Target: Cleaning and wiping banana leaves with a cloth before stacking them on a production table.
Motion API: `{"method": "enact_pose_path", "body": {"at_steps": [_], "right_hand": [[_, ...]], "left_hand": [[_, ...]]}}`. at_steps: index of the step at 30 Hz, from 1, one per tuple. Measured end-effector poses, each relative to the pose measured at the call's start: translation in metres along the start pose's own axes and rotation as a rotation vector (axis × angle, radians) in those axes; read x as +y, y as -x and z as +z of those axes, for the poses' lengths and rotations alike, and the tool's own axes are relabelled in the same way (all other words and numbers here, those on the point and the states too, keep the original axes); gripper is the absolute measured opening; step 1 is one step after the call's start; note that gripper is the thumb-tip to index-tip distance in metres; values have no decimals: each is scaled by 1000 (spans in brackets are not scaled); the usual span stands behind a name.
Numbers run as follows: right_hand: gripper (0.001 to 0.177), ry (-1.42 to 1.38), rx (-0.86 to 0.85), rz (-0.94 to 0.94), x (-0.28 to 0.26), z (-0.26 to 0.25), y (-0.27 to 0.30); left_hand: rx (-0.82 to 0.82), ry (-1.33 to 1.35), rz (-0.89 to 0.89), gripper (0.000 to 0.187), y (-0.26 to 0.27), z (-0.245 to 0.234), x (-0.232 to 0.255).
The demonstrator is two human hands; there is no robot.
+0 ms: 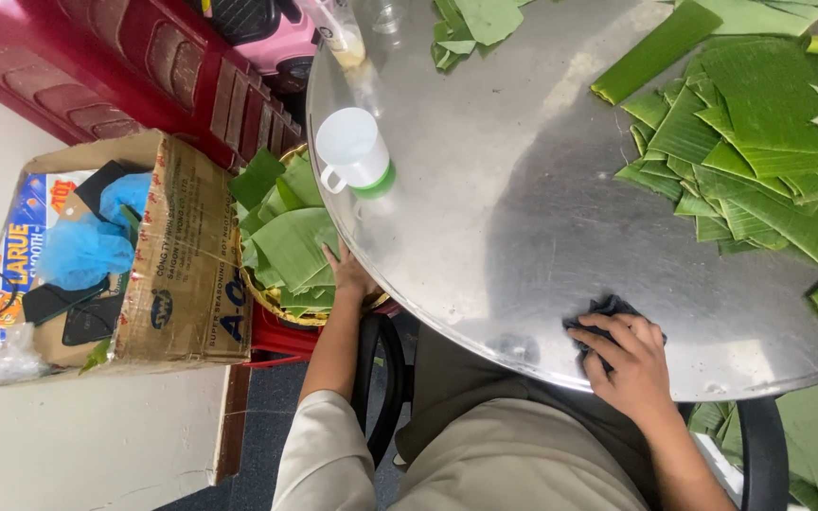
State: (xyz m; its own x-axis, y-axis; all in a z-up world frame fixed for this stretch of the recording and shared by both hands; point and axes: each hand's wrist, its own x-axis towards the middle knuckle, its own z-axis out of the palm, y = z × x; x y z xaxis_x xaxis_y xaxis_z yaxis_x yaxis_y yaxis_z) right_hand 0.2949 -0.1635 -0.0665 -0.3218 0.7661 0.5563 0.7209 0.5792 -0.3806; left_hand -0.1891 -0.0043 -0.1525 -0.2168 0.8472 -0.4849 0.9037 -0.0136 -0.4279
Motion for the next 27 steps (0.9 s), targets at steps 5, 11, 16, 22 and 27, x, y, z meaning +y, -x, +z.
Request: {"method": "enact_pose_path", "body": {"at_steps": [5,11,16,22,27], "right_hand": [[40,1,8,7,0,1,0],[38,5,3,17,3,4,4],[39,19,-16,24,3,2,4],[35,33,-21,25,5,2,8],[35,49,-53,65,9,4,15]], "left_hand": [[126,154,-32,105,4,-5,-13],[132,125,2,114,30,-24,-9],[265,358,169,90,20,-7,9],[365,997,-214,39,57,-69,-49],[571,1266,-784,49,-27,-12,-141]]}}
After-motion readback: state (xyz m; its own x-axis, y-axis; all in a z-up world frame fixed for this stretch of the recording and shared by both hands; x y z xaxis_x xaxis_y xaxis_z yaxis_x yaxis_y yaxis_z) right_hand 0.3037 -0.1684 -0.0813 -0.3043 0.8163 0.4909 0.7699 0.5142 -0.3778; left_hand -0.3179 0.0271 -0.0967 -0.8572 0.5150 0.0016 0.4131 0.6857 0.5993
